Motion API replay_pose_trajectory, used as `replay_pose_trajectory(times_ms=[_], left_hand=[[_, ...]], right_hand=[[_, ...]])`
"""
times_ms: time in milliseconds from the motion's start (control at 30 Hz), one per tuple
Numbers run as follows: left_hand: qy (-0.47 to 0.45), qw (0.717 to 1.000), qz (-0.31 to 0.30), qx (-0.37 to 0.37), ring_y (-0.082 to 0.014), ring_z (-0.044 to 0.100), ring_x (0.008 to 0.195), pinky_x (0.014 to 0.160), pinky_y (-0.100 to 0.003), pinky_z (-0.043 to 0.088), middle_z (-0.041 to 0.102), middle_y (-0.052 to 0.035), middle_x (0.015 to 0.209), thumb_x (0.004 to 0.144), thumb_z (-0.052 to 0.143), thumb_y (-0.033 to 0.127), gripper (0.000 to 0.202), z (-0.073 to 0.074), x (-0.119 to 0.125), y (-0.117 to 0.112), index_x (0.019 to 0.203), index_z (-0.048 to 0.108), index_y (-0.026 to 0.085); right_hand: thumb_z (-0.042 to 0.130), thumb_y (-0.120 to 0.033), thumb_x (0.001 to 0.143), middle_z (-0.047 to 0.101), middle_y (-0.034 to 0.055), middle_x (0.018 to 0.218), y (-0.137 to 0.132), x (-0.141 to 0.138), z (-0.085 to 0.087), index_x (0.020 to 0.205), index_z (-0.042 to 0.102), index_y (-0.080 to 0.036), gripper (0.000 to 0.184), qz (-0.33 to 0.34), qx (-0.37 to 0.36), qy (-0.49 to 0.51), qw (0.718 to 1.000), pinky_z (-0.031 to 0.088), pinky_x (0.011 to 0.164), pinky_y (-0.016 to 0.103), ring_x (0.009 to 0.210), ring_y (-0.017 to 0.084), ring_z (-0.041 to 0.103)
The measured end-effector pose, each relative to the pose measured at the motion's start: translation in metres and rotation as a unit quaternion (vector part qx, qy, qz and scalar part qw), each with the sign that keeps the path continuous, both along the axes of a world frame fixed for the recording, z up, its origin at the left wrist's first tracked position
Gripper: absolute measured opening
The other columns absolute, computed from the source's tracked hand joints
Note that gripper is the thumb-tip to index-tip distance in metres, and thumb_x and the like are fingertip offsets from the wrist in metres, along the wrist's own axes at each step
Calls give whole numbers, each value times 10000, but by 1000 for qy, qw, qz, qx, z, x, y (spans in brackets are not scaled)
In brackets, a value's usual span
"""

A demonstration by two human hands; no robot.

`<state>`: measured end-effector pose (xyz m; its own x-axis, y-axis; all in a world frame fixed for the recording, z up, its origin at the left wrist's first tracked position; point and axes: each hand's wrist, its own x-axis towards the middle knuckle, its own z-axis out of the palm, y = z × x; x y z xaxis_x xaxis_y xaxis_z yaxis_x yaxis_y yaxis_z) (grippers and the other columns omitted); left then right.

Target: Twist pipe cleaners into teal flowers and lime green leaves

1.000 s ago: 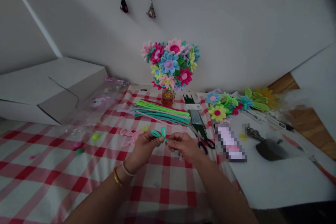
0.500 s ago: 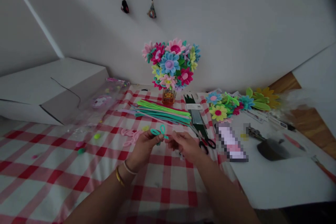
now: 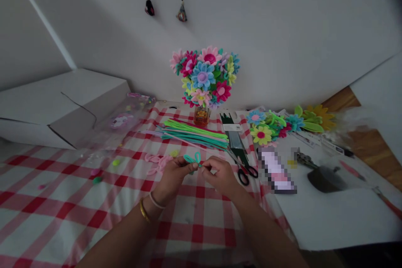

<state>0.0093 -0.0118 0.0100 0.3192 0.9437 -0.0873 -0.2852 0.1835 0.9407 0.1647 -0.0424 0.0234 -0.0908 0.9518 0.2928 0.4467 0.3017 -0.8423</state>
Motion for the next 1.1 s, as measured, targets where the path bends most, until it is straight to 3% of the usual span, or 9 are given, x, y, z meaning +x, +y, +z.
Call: replay_pose_trajectory(times_ms=[133,267,400,567,633,833,967,1100], left_hand=[[-5,1000,4,7,-93,512,597,609,-228,383,617,10,622,597,707,220,116,-2,-1,2,663,650,145],[-15,1000,-15,2,-88,498,587,601,-225,372,615,12,621,588,714,213,123,-5,-1,2,671,652,146],[-34,998,-47,-9,-75,461,547,563,-215,340,584,13,578,601,709,212,113,-7,-1,1,651,645,134],[-99,969,-207,-94,-80,449,522,542,-226,324,552,-4,566,579,724,251,194,-4,-3,-1,685,644,110],[-110,965,-212,-109,-79,446,517,537,-226,321,540,-3,555,577,726,255,197,-2,-3,-1,676,639,109],[-104,985,-117,-79,-81,458,540,550,-225,325,555,-8,571,635,689,242,142,2,-1,-2,643,627,115],[-103,987,-106,-65,-85,467,539,551,-231,326,560,-10,567,632,691,241,142,5,0,-3,626,625,115],[-114,983,-124,-69,-88,473,557,569,-237,334,571,-16,597,634,689,247,141,6,1,-5,655,636,118]], right_hand=[[562,-283,721,622,2,724,0,-1,-3,821,635,-211,144,-8,-45,47,998,406,570,246,627,119,528],[545,-299,747,587,-14,665,0,0,-4,811,631,-212,138,13,-55,56,997,400,537,229,600,110,517],[509,-231,775,557,-3,708,0,2,-2,789,591,-197,90,36,11,2,999,413,617,244,670,116,508],[473,-220,811,549,39,759,1,6,-4,797,566,-184,101,120,141,-50,981,417,714,293,783,149,500],[482,-225,810,556,39,764,2,6,-7,802,570,-187,97,113,144,-43,982,417,717,294,782,148,504],[545,-307,759,571,-8,714,3,1,-10,805,581,-202,120,16,-46,79,996,417,596,247,645,115,516],[562,-325,740,578,-12,691,2,-2,-5,751,582,-197,130,21,-101,147,984,426,585,251,623,116,525],[561,-332,740,579,-14,629,2,-7,-7,697,526,-189,154,82,-123,256,955,450,606,282,596,128,558]])
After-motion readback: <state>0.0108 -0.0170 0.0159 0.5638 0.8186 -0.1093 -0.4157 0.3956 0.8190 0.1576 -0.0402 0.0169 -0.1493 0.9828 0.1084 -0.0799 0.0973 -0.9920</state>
